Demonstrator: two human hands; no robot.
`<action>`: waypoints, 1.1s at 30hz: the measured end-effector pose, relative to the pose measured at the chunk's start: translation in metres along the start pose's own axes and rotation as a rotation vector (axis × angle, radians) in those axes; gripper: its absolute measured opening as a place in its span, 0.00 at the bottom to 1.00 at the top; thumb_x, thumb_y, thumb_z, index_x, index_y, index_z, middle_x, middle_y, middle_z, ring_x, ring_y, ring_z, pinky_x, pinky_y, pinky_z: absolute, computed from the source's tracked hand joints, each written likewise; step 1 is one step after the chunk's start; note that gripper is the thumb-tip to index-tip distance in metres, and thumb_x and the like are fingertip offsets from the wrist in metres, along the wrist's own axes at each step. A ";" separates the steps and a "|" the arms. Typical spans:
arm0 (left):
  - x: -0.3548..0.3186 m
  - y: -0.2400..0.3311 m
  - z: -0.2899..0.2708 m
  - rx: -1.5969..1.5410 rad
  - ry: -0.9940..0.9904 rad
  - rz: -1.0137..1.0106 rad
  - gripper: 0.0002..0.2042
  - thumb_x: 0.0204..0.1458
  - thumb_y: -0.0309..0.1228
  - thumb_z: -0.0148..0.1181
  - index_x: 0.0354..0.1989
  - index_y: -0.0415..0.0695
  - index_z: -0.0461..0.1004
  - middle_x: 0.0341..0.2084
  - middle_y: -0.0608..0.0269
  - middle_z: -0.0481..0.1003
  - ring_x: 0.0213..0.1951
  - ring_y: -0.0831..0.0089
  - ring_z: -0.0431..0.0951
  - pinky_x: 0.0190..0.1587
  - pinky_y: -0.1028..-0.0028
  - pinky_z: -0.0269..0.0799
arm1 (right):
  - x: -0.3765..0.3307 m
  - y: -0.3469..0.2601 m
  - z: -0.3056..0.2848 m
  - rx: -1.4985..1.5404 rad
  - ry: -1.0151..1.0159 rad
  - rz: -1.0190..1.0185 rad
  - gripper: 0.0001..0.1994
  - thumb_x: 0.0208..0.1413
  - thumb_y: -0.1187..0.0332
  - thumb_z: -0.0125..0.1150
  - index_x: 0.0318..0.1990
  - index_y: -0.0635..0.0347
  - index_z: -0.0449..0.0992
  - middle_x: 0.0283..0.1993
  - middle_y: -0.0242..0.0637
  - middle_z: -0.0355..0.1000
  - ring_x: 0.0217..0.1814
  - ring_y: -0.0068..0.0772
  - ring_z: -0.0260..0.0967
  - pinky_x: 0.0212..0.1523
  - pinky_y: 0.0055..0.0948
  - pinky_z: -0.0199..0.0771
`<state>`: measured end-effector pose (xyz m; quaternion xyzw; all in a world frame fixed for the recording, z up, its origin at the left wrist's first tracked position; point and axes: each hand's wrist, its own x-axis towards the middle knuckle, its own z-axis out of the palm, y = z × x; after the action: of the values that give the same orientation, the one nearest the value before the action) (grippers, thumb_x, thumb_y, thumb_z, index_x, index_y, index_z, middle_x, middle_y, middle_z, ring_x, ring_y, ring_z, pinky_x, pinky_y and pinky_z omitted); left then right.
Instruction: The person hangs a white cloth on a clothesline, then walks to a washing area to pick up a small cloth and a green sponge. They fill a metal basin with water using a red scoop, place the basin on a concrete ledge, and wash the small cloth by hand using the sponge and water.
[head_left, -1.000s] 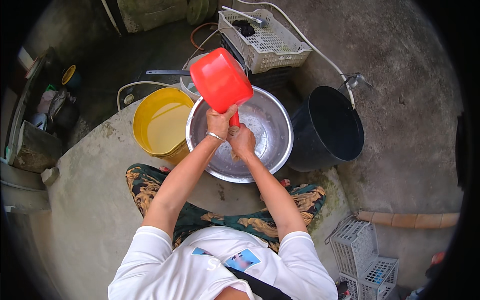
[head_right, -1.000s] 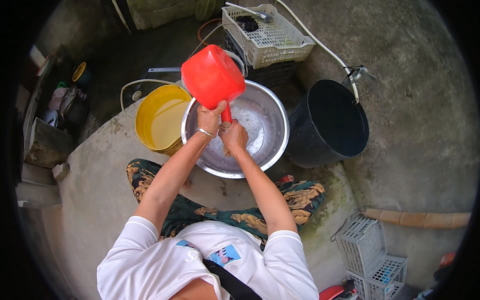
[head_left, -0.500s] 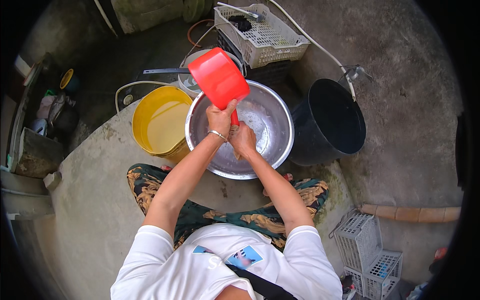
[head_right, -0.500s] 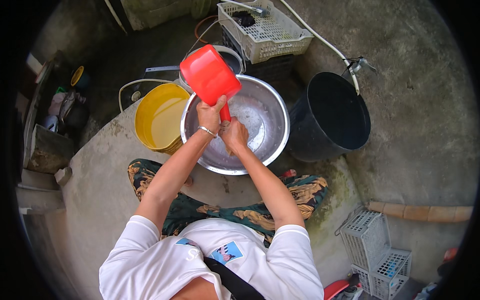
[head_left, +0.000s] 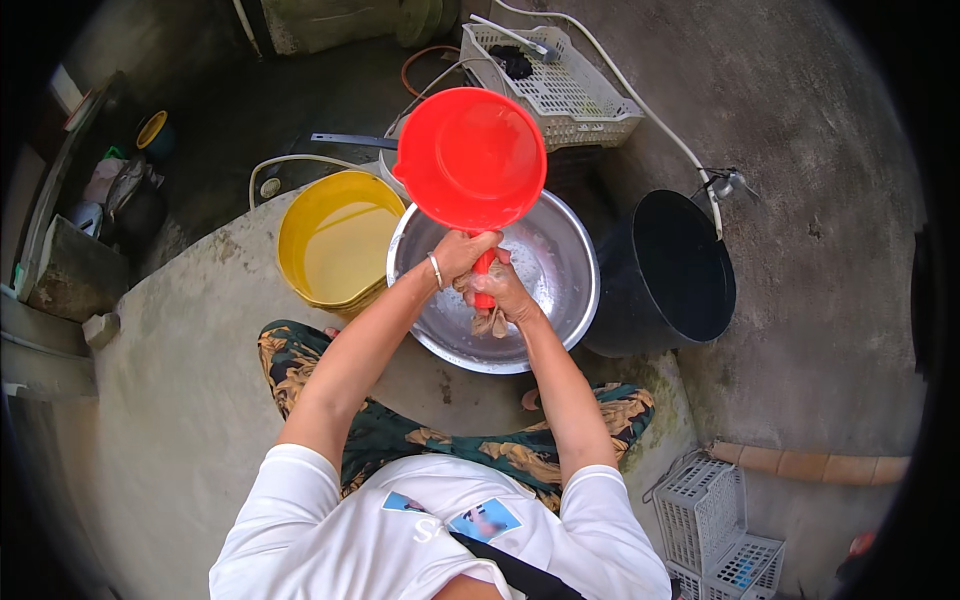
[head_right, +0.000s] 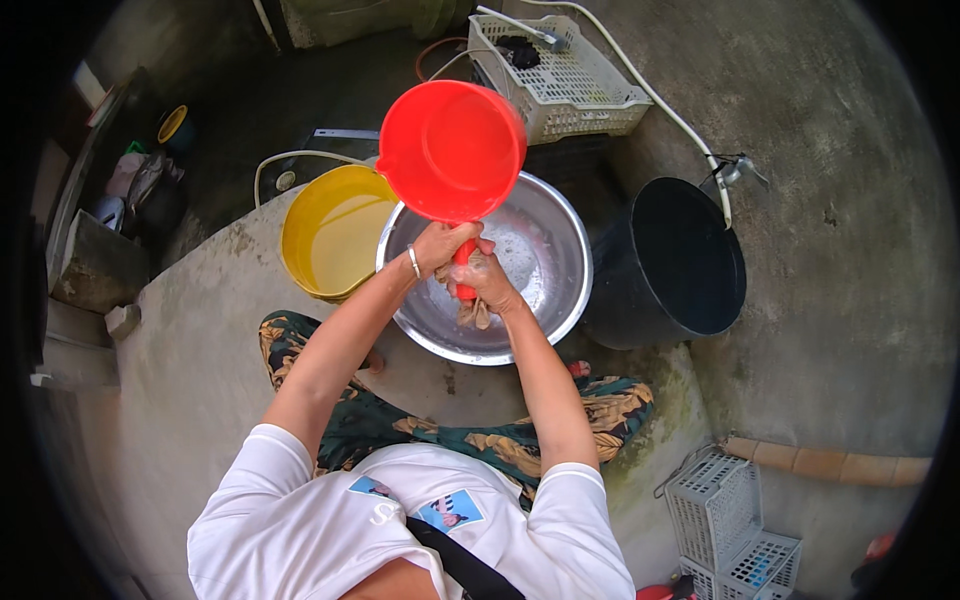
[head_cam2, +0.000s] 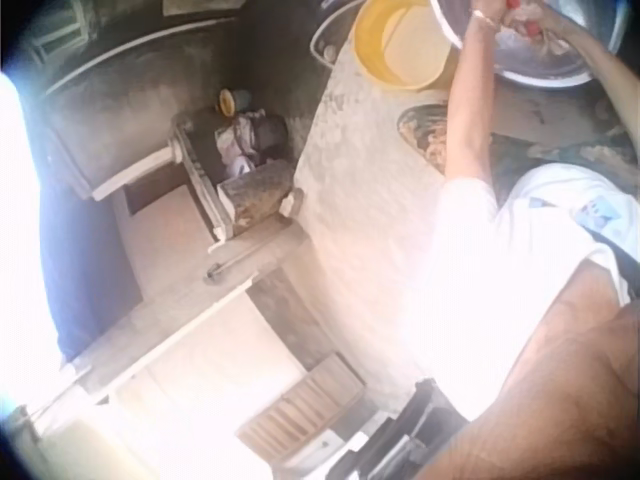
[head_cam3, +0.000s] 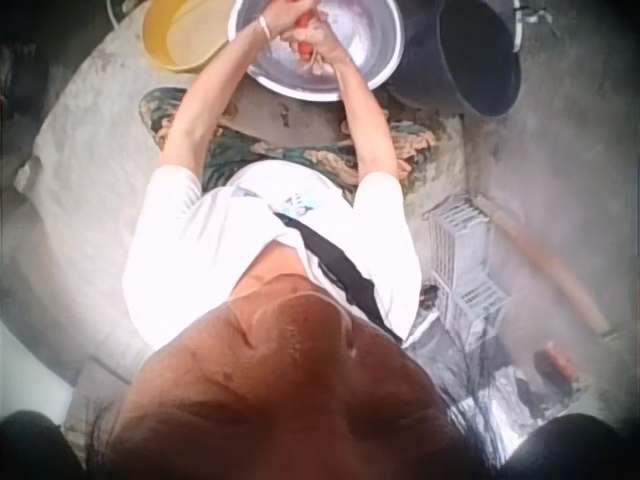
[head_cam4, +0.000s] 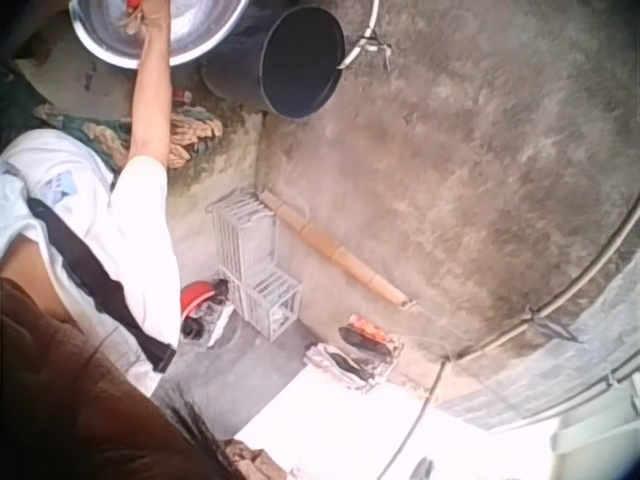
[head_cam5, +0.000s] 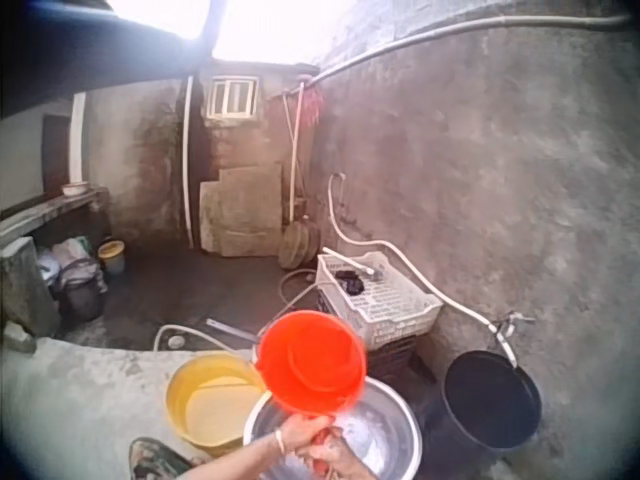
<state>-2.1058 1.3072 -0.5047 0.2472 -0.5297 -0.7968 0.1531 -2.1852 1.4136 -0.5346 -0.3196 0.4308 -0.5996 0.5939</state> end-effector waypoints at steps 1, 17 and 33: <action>0.000 -0.002 0.000 -0.005 0.029 0.053 0.10 0.50 0.30 0.53 0.37 0.38 0.69 0.26 0.61 0.72 0.31 0.72 0.77 0.35 0.72 0.74 | 0.001 -0.002 0.003 -0.052 0.020 0.026 0.15 0.39 0.66 0.61 0.36 0.61 0.68 0.25 0.33 0.68 0.22 0.24 0.67 0.19 0.21 0.68; 0.018 -0.037 -0.043 0.500 0.673 0.258 0.13 0.42 0.37 0.60 0.21 0.37 0.74 0.12 0.55 0.72 0.20 0.65 0.76 0.25 0.67 0.68 | 0.013 0.034 -0.041 -1.791 0.400 0.070 0.27 0.39 0.55 0.63 0.48 0.57 0.67 0.46 0.50 0.63 0.39 0.57 0.67 0.42 0.43 0.69; 0.013 -0.057 0.010 -0.285 0.502 0.238 0.06 0.53 0.29 0.51 0.28 0.41 0.71 0.24 0.68 0.71 0.26 0.81 0.70 0.28 0.78 0.65 | 0.028 0.019 0.003 -0.865 0.768 -0.277 0.15 0.52 0.62 0.45 0.35 0.67 0.71 0.29 0.51 0.65 0.35 0.53 0.64 0.42 0.44 0.62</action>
<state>-2.1212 1.3306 -0.5574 0.3486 -0.3835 -0.7536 0.4044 -2.1769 1.3867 -0.5543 -0.3461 0.7741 -0.5145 0.1276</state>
